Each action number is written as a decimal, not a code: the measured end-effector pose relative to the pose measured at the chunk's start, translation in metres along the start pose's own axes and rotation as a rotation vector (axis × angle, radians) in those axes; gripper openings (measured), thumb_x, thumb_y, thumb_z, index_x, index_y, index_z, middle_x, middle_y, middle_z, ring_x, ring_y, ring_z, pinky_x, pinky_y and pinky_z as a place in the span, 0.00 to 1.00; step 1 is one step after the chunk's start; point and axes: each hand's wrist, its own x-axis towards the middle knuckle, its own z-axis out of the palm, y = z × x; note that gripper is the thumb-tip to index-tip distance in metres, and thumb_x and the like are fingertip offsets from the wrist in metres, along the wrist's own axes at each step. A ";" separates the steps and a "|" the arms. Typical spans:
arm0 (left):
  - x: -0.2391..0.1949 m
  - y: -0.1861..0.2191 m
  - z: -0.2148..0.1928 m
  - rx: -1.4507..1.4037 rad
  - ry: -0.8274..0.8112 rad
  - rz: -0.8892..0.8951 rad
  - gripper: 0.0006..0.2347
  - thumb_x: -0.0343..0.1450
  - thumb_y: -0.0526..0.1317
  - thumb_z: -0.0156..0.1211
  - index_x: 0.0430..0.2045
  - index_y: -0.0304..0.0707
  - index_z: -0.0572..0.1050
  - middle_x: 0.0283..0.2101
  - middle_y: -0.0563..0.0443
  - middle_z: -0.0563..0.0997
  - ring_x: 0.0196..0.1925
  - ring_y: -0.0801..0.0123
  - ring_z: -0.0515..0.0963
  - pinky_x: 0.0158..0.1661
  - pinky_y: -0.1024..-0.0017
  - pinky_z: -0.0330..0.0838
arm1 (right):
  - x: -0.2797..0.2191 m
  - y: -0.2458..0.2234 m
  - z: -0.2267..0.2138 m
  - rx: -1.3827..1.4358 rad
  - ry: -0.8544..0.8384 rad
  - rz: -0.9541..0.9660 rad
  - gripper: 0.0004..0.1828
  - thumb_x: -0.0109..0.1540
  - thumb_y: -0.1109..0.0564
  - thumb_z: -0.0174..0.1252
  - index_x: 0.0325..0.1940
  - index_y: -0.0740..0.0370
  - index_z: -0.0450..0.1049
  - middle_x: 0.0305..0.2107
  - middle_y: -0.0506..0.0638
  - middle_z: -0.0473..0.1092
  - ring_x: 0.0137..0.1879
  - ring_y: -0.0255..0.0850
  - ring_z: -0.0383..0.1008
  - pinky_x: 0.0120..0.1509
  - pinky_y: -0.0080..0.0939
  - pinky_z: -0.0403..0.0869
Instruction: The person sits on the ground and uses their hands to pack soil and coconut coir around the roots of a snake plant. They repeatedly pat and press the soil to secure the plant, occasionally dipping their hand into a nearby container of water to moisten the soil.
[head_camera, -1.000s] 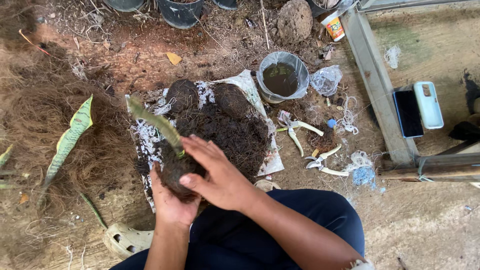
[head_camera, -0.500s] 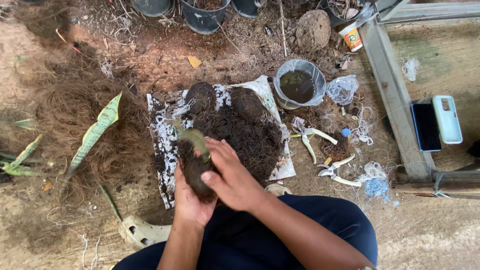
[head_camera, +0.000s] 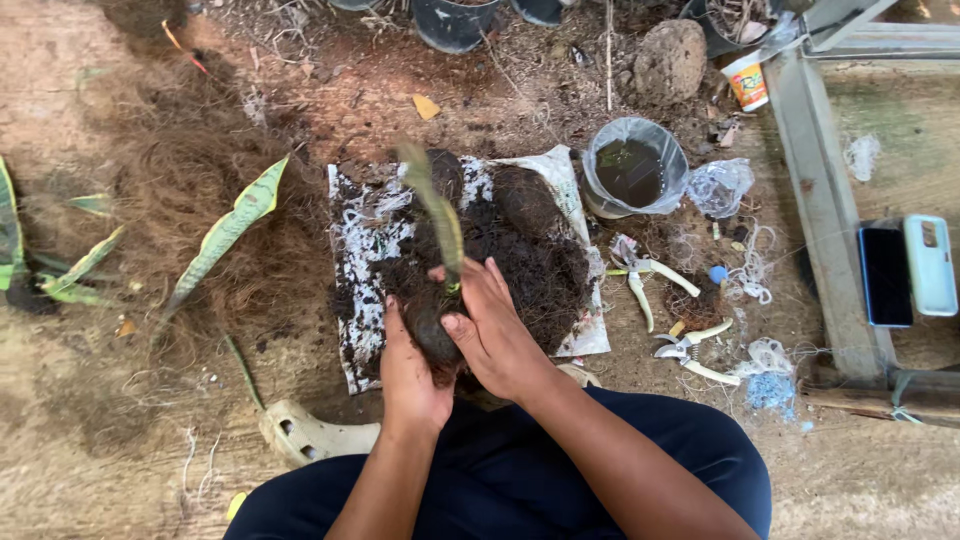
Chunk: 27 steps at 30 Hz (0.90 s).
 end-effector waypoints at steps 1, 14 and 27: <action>-0.001 0.000 -0.004 0.014 0.011 0.022 0.22 0.79 0.56 0.37 0.52 0.38 0.72 0.48 0.47 0.80 0.49 0.62 0.81 0.52 0.61 0.76 | 0.000 -0.002 0.003 0.035 -0.015 0.043 0.37 0.73 0.33 0.33 0.70 0.65 0.61 0.63 0.64 0.64 0.77 0.58 0.59 0.86 0.64 0.40; -0.006 0.005 0.014 0.014 -0.111 -0.150 0.25 0.76 0.61 0.31 0.54 0.49 0.72 0.52 0.50 0.80 0.54 0.60 0.79 0.53 0.51 0.73 | 0.005 0.004 -0.019 0.012 -0.023 -0.109 0.41 0.72 0.28 0.30 0.73 0.58 0.67 0.76 0.60 0.54 0.84 0.62 0.40 0.85 0.65 0.38; 0.000 0.005 0.006 -0.024 -0.093 0.064 0.30 0.76 0.61 0.30 0.53 0.36 0.73 0.51 0.46 0.81 0.54 0.61 0.80 0.57 0.61 0.72 | 0.001 0.007 -0.013 0.202 -0.042 -0.004 0.34 0.72 0.39 0.46 0.74 0.63 0.59 0.69 0.61 0.61 0.79 0.56 0.55 0.82 0.58 0.49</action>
